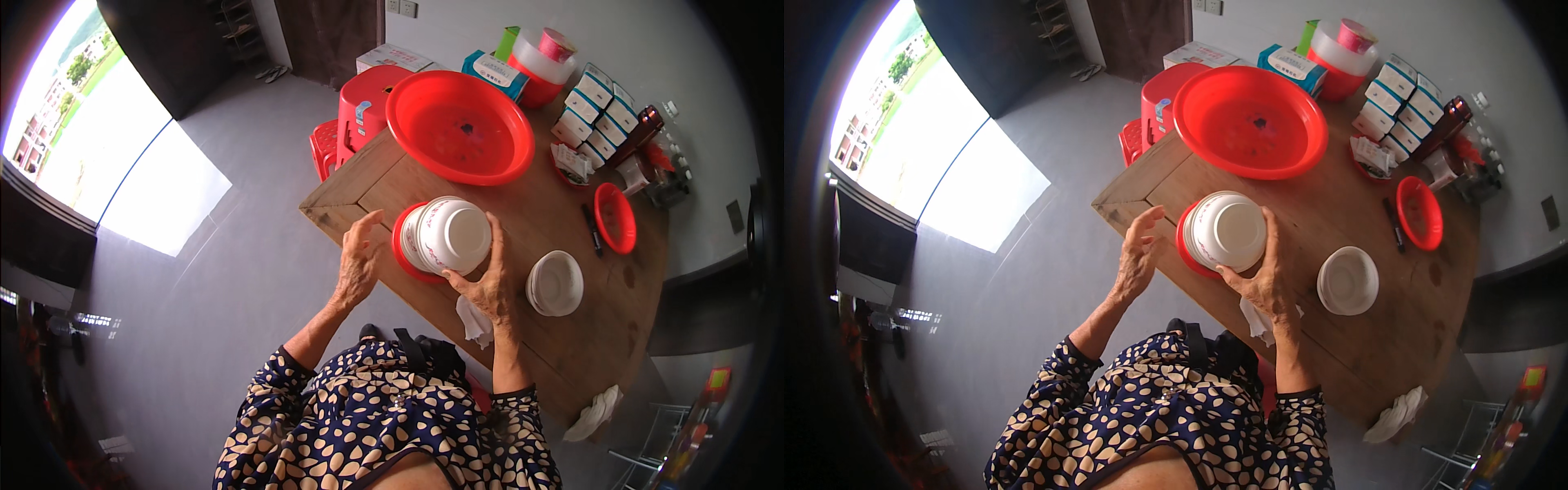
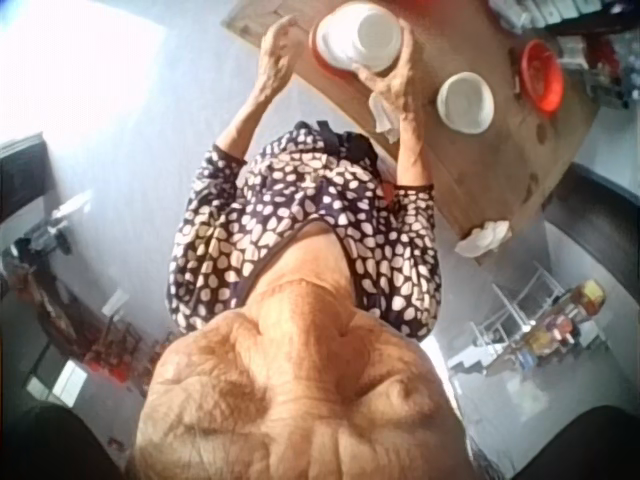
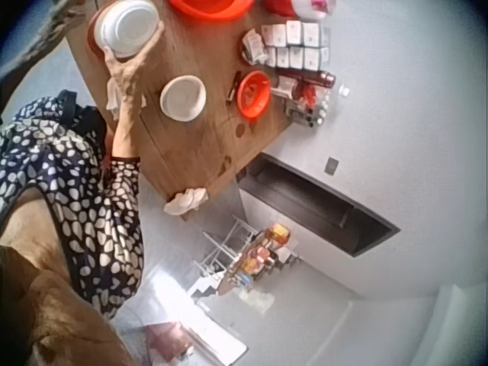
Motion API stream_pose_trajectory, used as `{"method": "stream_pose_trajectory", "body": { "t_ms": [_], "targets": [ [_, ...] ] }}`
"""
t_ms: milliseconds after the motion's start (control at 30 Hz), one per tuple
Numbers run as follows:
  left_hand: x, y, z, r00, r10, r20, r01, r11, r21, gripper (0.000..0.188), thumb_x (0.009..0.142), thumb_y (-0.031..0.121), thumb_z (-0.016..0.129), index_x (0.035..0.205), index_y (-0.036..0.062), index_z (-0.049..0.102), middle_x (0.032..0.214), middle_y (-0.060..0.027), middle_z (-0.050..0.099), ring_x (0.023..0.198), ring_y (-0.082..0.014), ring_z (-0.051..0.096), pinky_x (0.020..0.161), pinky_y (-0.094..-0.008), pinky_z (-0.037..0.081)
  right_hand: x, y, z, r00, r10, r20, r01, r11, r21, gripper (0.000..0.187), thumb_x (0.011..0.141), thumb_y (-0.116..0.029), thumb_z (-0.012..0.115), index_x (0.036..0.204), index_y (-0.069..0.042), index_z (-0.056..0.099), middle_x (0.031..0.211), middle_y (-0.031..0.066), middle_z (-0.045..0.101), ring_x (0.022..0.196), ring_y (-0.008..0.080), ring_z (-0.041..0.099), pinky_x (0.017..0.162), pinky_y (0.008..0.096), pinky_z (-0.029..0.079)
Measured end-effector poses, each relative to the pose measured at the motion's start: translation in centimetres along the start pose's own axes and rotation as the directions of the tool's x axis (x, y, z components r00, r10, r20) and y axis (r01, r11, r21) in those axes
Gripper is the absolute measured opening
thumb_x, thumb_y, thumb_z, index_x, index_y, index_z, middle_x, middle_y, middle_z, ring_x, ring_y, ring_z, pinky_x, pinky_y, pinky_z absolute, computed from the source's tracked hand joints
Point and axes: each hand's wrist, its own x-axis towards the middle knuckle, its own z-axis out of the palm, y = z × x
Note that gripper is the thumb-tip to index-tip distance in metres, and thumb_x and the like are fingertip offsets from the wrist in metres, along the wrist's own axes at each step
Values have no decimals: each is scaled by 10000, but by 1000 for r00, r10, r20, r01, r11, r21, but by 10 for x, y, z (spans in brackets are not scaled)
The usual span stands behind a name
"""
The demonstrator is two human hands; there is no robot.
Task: The person wipes the interior and exterior of several small white bowls with a white cloth. They handle the bowls one at a time, rotating them to clean all surfaces, and place the cleaned bowls into a stack on the table.
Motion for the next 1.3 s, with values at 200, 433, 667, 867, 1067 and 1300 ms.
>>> {"method": "stream_pose_trajectory", "body": {
  "t_ms": [200,433,667,867,1067,1300],
  "targets": [
    [12,-11,17,966,206,155,-219,973,70,625,757,9,528,1365,93,409,1358,-130,434,1264,-312,347,1077,-416,281,8,14,15,996,53,65,-49,997,-60,955,640,-169,800,1415,-35,259,1374,185,410,1271,308,412,1058,401,348],
    [14,-25,17,969,142,203,-151,988,30,628,742,-8,518,1355,78,415,1344,-142,447,1217,-322,395,1038,-402,326,4,24,24,989,116,88,-116,993,-4,954,643,-142,791,1420,-42,246,1355,202,420,1262,327,418,1050,409,355],
    [12,-26,23,980,90,176,-83,995,-48,653,738,-50,522,1367,79,409,1314,-153,463,1198,-307,421,1015,-374,351,-3,45,30,1000,-9,-22,6,992,-124,898,632,-249,780,1375,5,344,1265,222,495,1152,375,485,989,448,384],
    [8,-14,26,992,123,-12,-124,989,-77,486,798,-26,541,1275,46,485,1261,-120,480,1184,-258,458,946,-355,392,-10,19,7,993,-121,2,115,933,-340,864,647,-270,781,1369,-32,370,1333,203,393,1200,380,418,1004,484,362],
    [-14,46,50,926,376,24,-376,917,132,224,826,8,577,1048,32,597,1001,-85,610,885,-149,584,732,-271,463,-40,6,-81,950,-111,-291,-20,911,-411,282,711,-37,705,975,-52,609,993,101,565,924,287,557,792,402,472],
    [-17,75,142,812,-36,582,97,993,-73,173,908,147,570,924,-21,606,729,-52,606,665,-94,565,609,-233,465,-86,74,-175,816,271,-510,-453,849,-273,94,840,-88,617,812,-10,573,703,75,525,643,200,505,590,338,423]
  ]
}}
